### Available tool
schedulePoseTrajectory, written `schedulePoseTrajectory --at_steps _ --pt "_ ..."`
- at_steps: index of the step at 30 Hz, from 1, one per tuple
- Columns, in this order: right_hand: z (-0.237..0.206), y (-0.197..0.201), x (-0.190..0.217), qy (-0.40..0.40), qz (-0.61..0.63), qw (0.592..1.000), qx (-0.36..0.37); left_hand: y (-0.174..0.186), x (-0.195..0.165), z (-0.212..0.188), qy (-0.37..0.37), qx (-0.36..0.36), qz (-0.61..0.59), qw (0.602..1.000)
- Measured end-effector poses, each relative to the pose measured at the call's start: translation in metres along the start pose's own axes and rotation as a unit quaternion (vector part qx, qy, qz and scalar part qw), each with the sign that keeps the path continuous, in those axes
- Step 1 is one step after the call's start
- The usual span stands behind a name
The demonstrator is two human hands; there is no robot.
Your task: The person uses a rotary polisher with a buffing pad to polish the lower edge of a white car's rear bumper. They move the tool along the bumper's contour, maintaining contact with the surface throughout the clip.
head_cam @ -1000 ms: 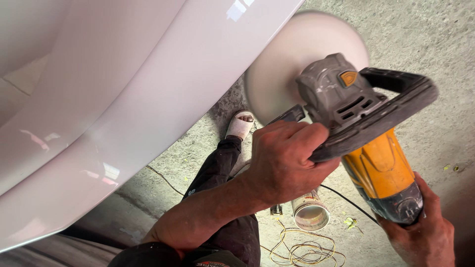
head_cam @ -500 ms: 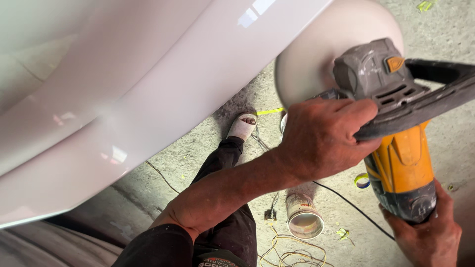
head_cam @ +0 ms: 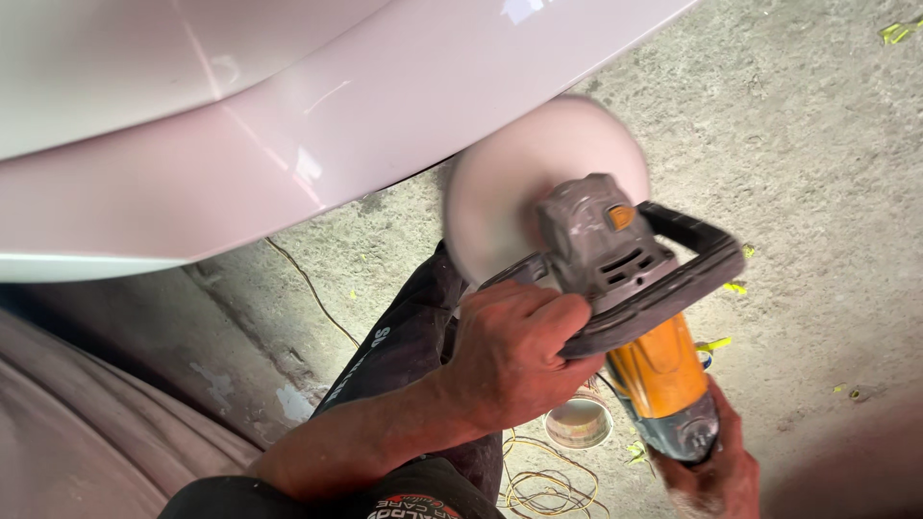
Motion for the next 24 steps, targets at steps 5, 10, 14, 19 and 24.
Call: schedulePoseTrajectory --at_steps 5,10,14,19,24 --pt "-0.014 -0.016 0.017 -0.016 0.023 0.999 0.026 0.011 0.005 -0.021 0.029 0.006 0.02 0.999" --pt "-0.014 0.001 0.028 -0.006 0.0 1.0 -0.007 0.006 0.006 -0.01 0.01 0.006 0.0 1.0" --pt "-0.01 0.022 0.03 -0.003 -0.008 0.999 -0.05 -0.005 0.002 0.016 -0.026 0.002 -0.021 0.999" --pt "0.008 0.05 0.03 0.003 -0.032 0.996 -0.083 -0.02 0.001 0.051 -0.045 0.004 -0.044 0.998" --pt "0.018 0.073 0.024 -0.022 -0.058 0.991 -0.118 -0.046 -0.001 0.079 -0.063 -0.013 -0.063 0.996"
Point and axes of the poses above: each hand's wrist, its own z-axis towards the middle knuckle, its own y-axis out of the back of the hand, x = y × z, the point moved 3 cm from there along z, towards the middle knuckle, and after that the axes turned 2 degrees about z, right-handed, at the moved point
